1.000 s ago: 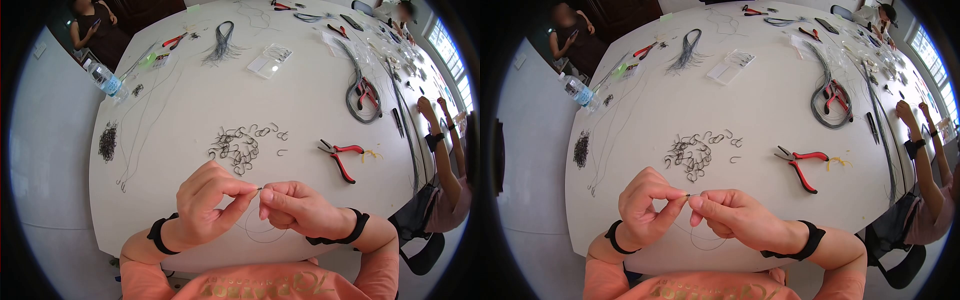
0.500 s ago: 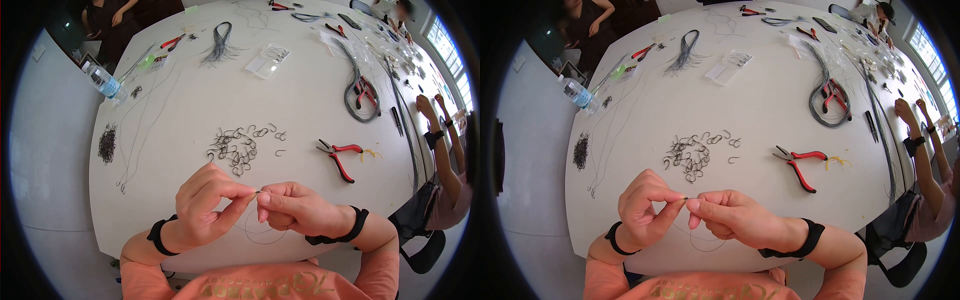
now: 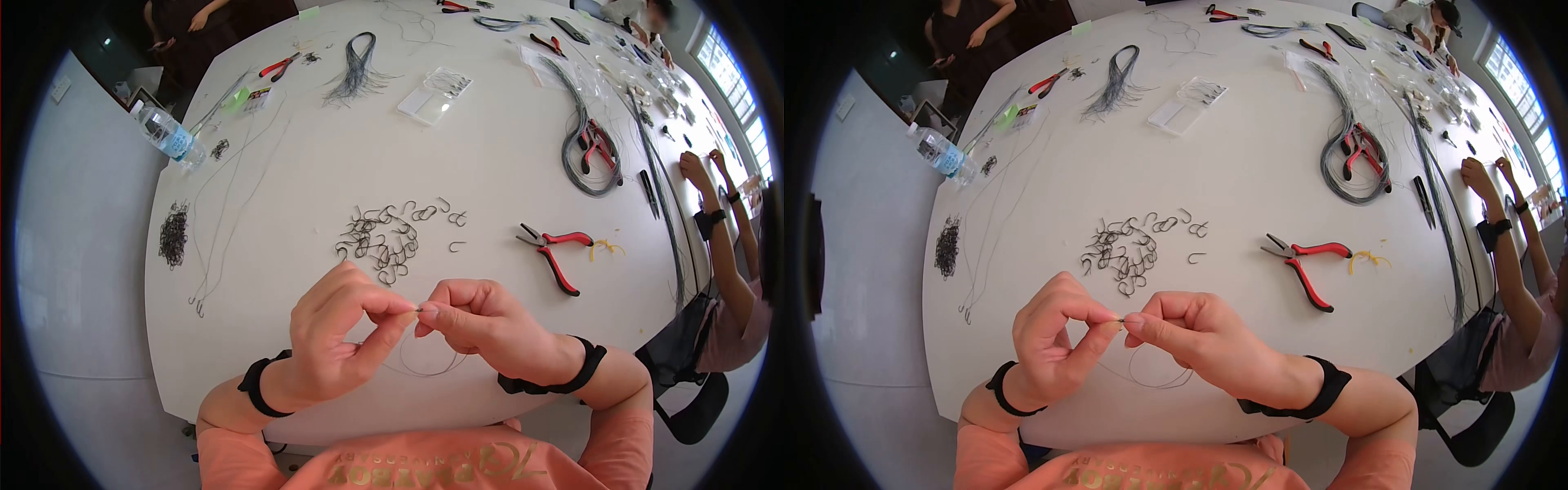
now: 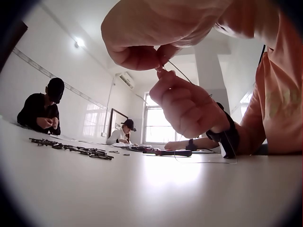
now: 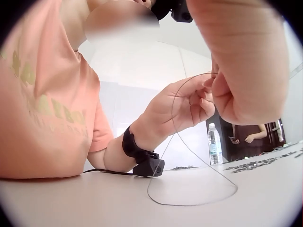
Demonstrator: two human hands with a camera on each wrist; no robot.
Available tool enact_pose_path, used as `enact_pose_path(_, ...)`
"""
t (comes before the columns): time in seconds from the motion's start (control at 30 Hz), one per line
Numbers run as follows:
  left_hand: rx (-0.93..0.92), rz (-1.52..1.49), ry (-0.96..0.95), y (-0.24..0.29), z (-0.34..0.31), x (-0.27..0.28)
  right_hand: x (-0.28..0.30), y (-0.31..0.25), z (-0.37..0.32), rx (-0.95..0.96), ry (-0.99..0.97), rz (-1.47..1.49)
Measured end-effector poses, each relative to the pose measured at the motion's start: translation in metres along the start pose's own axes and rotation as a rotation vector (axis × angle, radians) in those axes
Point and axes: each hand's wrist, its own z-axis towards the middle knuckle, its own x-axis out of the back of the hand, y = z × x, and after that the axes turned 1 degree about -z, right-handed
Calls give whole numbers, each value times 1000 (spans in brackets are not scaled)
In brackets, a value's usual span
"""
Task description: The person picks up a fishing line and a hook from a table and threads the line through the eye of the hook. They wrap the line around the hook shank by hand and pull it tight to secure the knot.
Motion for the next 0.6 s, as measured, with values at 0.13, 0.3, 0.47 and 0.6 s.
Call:
enact_pose_path(0.13,12,-2,-11,2,1,-1,-2,2,-1,82,50,-74)
enact_pose_path(0.3,48,28,11,0,3,5,-3,13,2,271,130,-137)
enact_pose_path(0.47,99,0,22,-2,2,5,-6,11,-1,346,226,-252)
enact_pose_path(0.6,163,-36,27,-6,3,5,-11,11,-6,639,297,-726)
